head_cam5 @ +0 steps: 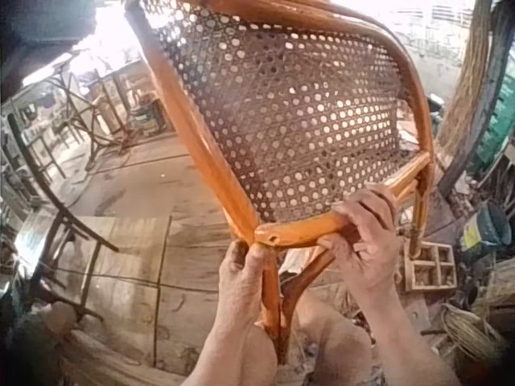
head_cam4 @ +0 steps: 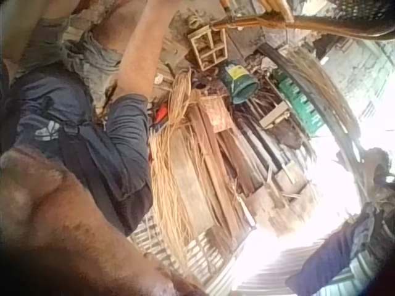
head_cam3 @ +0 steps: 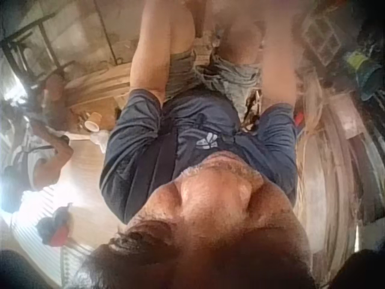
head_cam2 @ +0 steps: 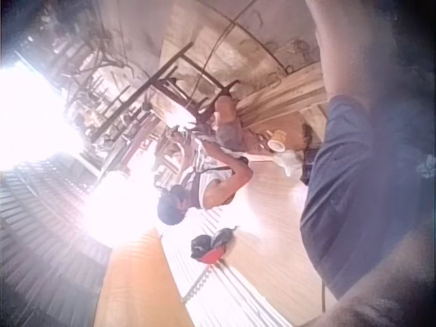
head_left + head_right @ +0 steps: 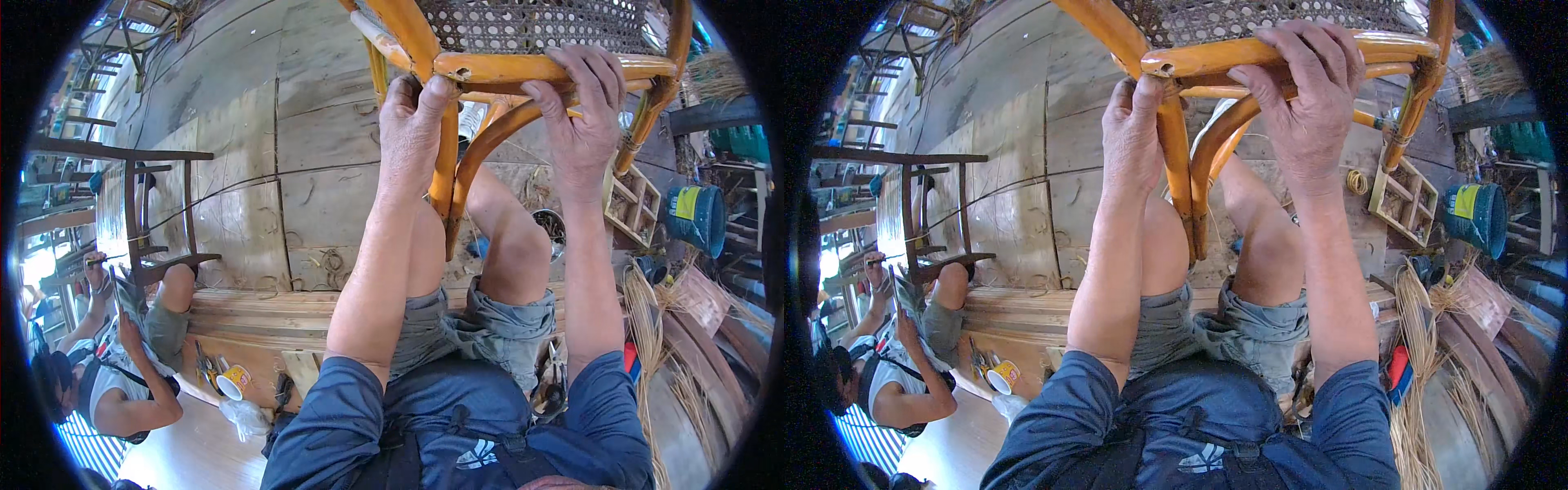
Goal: The person is repairing a rattan chair by sitting on the floor. They use a hammer to tap a joint, a power drill to secure a screw, and a small stick to apply glue into a hole in the chair frame. The person works on the chair's leg and seat frame connections.
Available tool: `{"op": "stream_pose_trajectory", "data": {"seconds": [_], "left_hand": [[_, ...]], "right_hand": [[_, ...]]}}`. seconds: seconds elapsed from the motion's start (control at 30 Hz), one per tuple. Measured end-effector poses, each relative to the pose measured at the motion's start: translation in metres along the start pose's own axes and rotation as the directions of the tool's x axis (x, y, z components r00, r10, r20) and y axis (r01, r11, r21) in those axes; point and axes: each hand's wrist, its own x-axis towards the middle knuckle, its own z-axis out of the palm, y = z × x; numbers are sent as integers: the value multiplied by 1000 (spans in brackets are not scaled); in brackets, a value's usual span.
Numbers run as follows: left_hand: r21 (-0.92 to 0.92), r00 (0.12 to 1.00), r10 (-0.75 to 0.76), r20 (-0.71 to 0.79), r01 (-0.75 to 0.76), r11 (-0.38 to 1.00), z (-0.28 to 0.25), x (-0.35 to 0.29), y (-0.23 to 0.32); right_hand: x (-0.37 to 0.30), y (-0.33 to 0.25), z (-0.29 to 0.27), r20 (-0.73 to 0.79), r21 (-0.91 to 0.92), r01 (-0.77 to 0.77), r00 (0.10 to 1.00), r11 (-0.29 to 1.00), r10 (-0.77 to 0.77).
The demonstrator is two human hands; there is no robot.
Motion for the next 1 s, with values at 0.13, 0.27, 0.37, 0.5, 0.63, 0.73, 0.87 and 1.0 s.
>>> {"op": "stream_pose_trajectory", "data": {"seconds": [0.13,0.27,0.37,0.5,0.63,0.73,0.87,1.0], "left_hand": [[-5,1000,0,9,0,1000,1,-1,-1],[3,1000,-3,-13,3,1000,4,-2,2],[-6,999,19,-26,-20,1000,8,-8,8],[-97,999,-15,-35,11,995,7,-16,8],[-130,999,-28,-26,25,991,7,-20,-5],[52,1000,-23,-17,24,998,7,-25,1],[21,999,31,17,-31,999,6,-21,-4],[46,995,96,13,-97,994,1,-20,-3]], "right_hand": [[1,1,-5,20,9,7,1000,1000,-7],[1,1,-1,19,7,15,1000,1000,-15],[-2,-2,-4,47,-37,19,999,999,-17],[-5,-16,-18,164,-83,-1,986,997,15],[-9,-24,-25,191,-97,-58,979,994,75],[-12,-27,-28,180,-124,-137,971,983,158],[-13,-26,-30,221,-140,-127,963,982,156],[-15,-27,-26,211,-143,-135,964,981,163]]}}
